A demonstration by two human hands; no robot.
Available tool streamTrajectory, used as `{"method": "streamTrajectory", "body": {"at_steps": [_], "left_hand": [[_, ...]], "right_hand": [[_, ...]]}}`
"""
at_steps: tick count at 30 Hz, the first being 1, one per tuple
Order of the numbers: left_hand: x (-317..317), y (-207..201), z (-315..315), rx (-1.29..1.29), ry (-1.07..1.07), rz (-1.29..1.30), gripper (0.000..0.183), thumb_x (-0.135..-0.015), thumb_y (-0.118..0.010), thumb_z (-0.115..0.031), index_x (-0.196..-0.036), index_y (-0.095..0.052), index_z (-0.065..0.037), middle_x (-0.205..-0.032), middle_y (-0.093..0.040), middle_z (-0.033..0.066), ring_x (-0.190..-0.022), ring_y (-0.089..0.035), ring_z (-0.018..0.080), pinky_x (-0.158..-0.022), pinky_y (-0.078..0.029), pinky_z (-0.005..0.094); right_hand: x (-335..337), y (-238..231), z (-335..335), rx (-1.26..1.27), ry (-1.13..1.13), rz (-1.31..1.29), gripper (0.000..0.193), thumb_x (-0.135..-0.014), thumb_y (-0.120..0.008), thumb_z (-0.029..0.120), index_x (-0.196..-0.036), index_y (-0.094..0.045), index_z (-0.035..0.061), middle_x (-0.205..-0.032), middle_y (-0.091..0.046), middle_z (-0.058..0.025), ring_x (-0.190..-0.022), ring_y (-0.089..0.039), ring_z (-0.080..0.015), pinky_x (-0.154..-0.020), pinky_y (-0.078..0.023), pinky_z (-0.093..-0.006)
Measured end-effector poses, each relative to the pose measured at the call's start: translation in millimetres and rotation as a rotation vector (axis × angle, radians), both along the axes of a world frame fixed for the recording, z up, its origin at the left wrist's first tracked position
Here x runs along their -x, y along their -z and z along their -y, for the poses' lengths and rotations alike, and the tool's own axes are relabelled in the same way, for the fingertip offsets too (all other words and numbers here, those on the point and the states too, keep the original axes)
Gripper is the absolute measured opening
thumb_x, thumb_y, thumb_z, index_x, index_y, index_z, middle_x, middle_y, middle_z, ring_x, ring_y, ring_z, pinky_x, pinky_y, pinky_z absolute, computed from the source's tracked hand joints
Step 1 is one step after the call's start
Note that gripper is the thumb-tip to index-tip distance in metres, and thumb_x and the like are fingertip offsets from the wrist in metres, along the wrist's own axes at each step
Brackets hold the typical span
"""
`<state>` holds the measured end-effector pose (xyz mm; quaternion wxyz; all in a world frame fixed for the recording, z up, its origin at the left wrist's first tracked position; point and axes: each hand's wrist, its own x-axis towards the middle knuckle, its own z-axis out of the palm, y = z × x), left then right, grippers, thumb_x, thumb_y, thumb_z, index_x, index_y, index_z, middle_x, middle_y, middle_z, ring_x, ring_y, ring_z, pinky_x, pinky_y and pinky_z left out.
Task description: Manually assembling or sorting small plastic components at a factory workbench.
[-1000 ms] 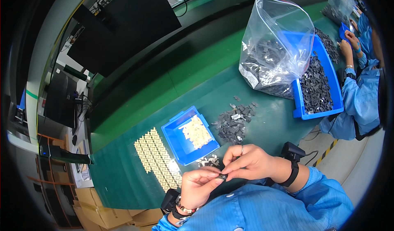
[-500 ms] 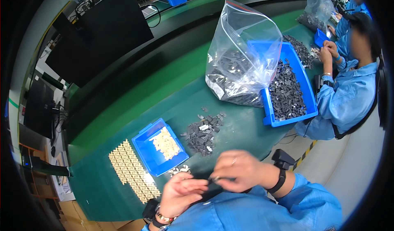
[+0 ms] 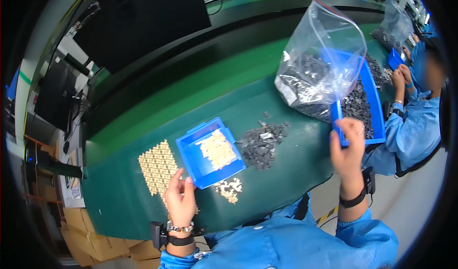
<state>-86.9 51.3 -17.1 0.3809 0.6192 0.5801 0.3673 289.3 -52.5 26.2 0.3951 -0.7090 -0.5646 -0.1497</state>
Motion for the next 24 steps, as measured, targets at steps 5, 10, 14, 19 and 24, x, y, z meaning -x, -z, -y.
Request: {"method": "streamTrajectory", "body": {"at_steps": [5, 10, 14, 19, 24], "left_hand": [[-14.9, -1.7, -0.3, 0.041, 0.042, 0.083, 0.035, -0.092, -0.065, -0.011, -0.122, -0.059, 0.007, -0.073, -0.065, 0.0030, -0.063, -0.056, 0.0054, -0.059, -0.046, 0.0220], [-15.2, -6.1, 3.8, -0.002, 0.016, 0.026, 0.034, -0.089, -0.068, -0.010, -0.118, -0.060, 0.006, -0.067, -0.060, 0.0025, -0.060, -0.054, 0.0056, -0.057, -0.044, 0.0221], [-5.7, -6.3, 13.9, -0.094, -0.013, 0.034, 0.029, -0.090, -0.064, -0.003, -0.118, -0.060, 0.005, -0.069, -0.053, -0.0019, -0.063, -0.048, 0.0054, -0.061, -0.040, 0.0215], [-4.4, -6.4, 28.6, -0.132, -0.045, 0.072, 0.023, -0.088, -0.065, 0.000, -0.111, -0.063, 0.005, -0.070, -0.053, -0.0022, -0.067, -0.048, 0.0055, -0.064, -0.040, 0.0215], [-7.3, -8.6, 45.2, -0.205, 0.009, 0.103, 0.013, -0.086, -0.066, 0.001, -0.098, -0.067, 0.004, -0.069, -0.057, 0.0027, -0.062, -0.051, 0.0089, -0.058, -0.042, 0.0231]], "right_hand": [[112.4, 25.9, -15.9, 0.349, -0.712, -0.242, 0.021, -0.073, -0.070, 0.004, -0.094, -0.069, 0.0025, -0.091, -0.064, -0.0085, -0.085, -0.060, -0.0256, -0.077, -0.049, -0.0372], [147.4, 50.8, -33.3, 0.476, -0.681, -0.037, 0.018, -0.078, -0.063, 0.009, -0.094, -0.071, 0.0029, -0.089, -0.062, -0.0074, -0.087, -0.058, -0.0245, -0.078, -0.049, -0.0353], [148.9, 52.9, -40.0, 0.539, -0.644, 0.104, 0.020, -0.078, -0.060, 0.012, -0.093, -0.071, 0.0035, -0.090, -0.062, -0.0075, -0.089, -0.058, -0.0246, -0.076, -0.050, -0.0351], [150.1, 50.3, -46.0, 0.570, -0.661, 0.173, 0.020, -0.077, -0.060, 0.012, -0.091, -0.070, 0.0029, -0.087, -0.063, -0.0082, -0.087, -0.058, -0.0245, -0.074, -0.051, -0.0352], [148.2, 45.7, -47.4, 0.554, -0.640, 0.218, 0.019, -0.077, -0.060, 0.012, -0.091, -0.069, 0.0019, -0.086, -0.063, -0.0087, -0.086, -0.059, -0.0247, -0.074, -0.050, -0.0355]]}}
